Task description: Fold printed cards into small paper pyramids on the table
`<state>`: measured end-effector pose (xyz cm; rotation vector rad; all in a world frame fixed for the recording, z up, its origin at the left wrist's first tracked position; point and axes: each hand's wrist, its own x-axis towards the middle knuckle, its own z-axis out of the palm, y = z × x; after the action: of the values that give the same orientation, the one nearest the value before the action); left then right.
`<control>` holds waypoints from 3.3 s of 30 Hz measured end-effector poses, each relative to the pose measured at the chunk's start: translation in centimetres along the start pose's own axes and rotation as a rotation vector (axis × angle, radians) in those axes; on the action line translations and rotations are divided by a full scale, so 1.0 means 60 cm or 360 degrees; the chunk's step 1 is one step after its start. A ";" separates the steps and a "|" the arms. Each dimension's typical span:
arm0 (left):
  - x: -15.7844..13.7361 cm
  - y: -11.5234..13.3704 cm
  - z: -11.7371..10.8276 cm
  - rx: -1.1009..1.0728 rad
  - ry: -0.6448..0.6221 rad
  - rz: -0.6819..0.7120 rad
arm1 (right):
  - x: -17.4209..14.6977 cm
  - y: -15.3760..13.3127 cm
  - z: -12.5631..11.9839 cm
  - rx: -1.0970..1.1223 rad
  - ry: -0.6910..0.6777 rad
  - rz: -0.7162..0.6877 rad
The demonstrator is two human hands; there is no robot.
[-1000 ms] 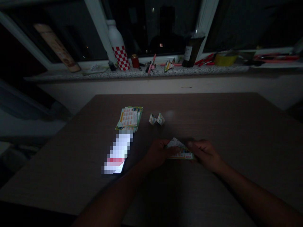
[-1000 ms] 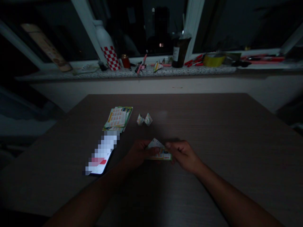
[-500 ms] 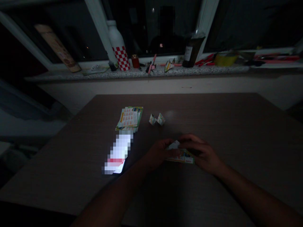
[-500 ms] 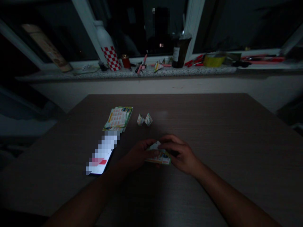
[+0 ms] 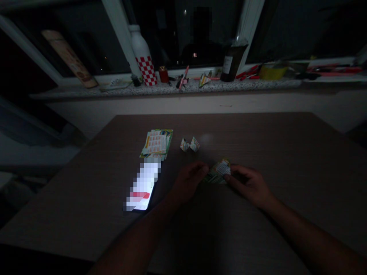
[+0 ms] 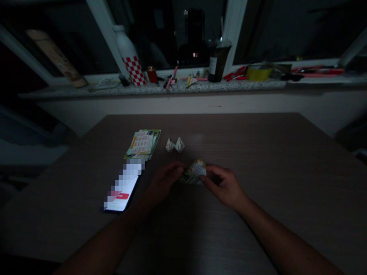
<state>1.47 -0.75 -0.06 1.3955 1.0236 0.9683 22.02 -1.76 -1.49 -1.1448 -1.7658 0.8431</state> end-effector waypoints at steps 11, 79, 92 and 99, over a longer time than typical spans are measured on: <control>-0.006 -0.005 0.010 0.0075 -0.0157 -0.0038 | 0.003 -0.003 0.000 0.0123 -0.0212 0.0026; 0.010 -0.008 -0.007 0.1465 -0.0522 0.0421 | 0.013 0.000 0.001 -0.0502 -0.0480 -0.0444; 0.015 -0.017 -0.007 0.1423 -0.0523 0.0404 | 0.016 0.009 0.007 -0.0593 -0.0404 -0.0378; 0.013 -0.017 -0.010 0.1187 -0.0356 0.0444 | 0.016 0.019 0.008 -0.0567 -0.0392 -0.0411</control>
<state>1.04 0.20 -1.05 2.2544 1.0846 0.6112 21.78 -0.51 -2.40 -1.0332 -2.2787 0.5437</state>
